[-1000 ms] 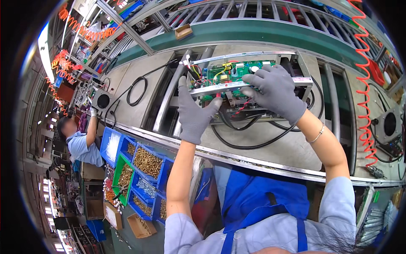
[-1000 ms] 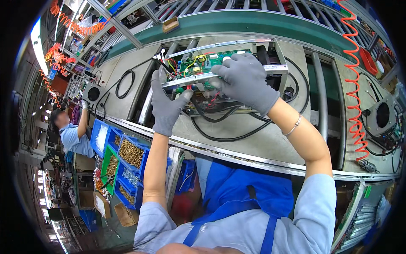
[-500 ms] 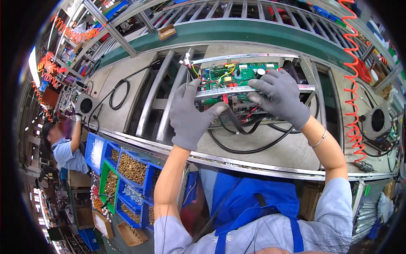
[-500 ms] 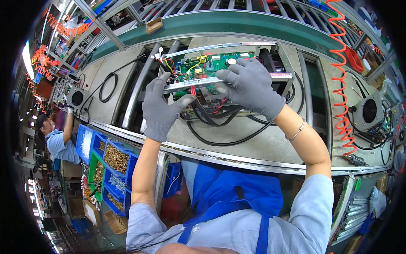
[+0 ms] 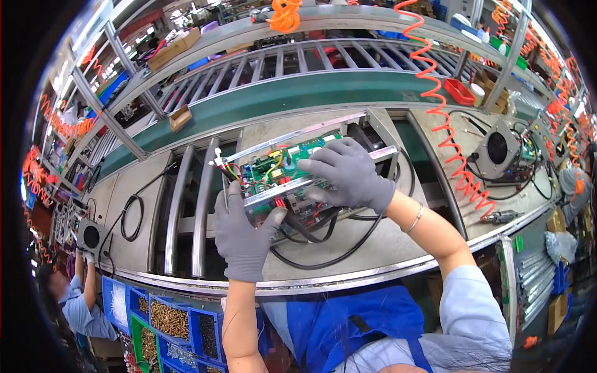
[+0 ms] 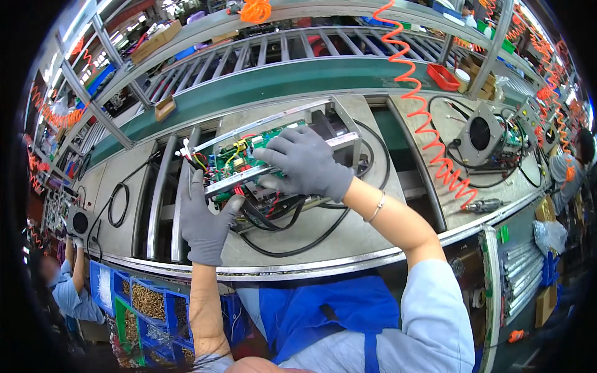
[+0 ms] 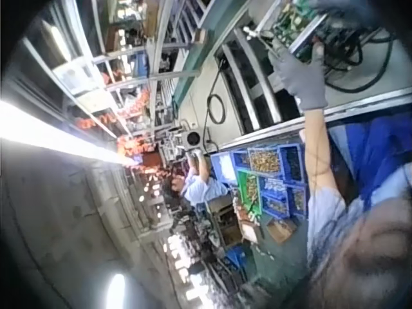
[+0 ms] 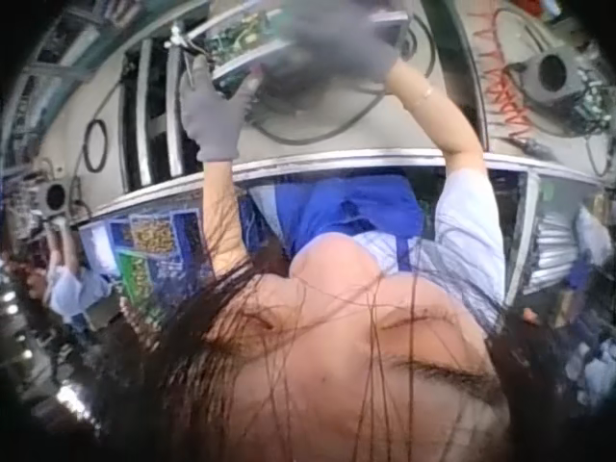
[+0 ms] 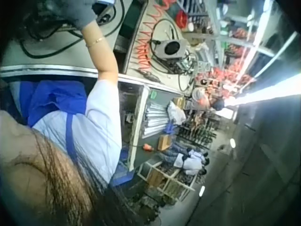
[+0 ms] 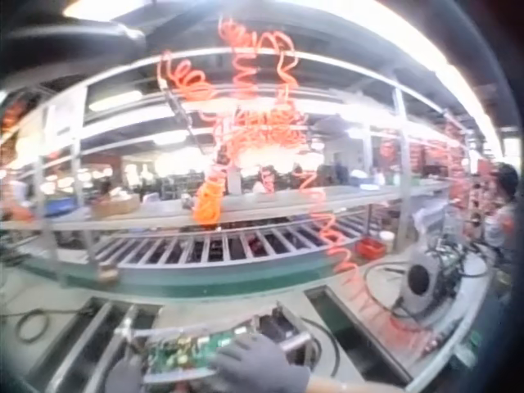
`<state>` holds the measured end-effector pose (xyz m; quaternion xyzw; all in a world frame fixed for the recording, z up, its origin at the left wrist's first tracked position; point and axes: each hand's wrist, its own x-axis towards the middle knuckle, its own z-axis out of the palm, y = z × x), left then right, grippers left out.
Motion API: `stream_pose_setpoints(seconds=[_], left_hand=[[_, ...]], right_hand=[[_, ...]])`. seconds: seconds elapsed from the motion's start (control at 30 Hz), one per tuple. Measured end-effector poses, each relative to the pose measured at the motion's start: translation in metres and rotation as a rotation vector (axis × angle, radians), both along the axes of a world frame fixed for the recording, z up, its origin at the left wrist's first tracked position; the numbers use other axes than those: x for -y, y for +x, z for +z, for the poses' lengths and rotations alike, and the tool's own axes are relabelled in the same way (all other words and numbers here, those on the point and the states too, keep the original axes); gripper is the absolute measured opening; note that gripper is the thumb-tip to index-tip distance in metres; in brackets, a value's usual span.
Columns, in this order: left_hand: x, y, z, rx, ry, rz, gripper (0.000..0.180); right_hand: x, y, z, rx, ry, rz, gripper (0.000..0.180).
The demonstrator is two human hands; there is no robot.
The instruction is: The person assembles an electronic device on a factory workbench, using a pneumatic screwdriver to fasten screws and pliers to strip and connect wires. They handle a circuit board, metal frame, and various small components from nearby bins, repeatedly adjusting the device's position and securing parts throughout the process.
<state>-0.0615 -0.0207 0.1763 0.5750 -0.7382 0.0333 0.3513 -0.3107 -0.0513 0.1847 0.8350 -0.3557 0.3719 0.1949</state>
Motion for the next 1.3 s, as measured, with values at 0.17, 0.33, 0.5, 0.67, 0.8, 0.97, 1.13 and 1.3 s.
stream_pose_setpoints(seconds=[0.17, 0.33, 0.5, 0.67, 0.8, 0.97, 1.13, 1.3], left_hand=[[0.000, -0.006, -0.002, 0.000, 0.015, -0.004, 0.096], [0.002, -0.010, -0.004, -0.049, 0.015, 0.015, 0.100], [-0.020, 0.013, -0.032, -0.067, -0.183, 0.088, 0.101], [-0.077, 0.048, -0.054, 0.033, -0.091, 0.143, 0.085], [-0.140, 0.121, -0.061, 0.124, -0.098, 0.356, 0.067], [-0.177, 0.239, -0.044, 0.257, 0.145, 0.698, 0.053], [-0.161, 0.327, -0.063, 0.419, 0.374, 0.642, 0.034], [-0.160, 0.342, -0.066, 0.309, 0.409, 0.607, 0.025]], right_hand=[[-0.035, 0.015, -0.004, 0.200, -0.078, 0.030, 0.048], [-0.089, 0.036, -0.047, 0.262, 0.127, 0.176, 0.047], [-0.143, 0.038, -0.095, 0.294, 0.448, 0.179, 0.045], [-0.194, 0.029, -0.127, 0.409, 0.672, 0.156, 0.033], [-0.192, 0.022, -0.142, 0.415, 0.774, 0.216, 0.030], [-0.179, 0.036, -0.128, 0.421, 0.806, 0.232, 0.028], [-0.171, 0.053, -0.119, 0.418, 0.815, 0.307, 0.025], [-0.176, 0.060, -0.108, 0.420, 0.850, 0.333, 0.025]])
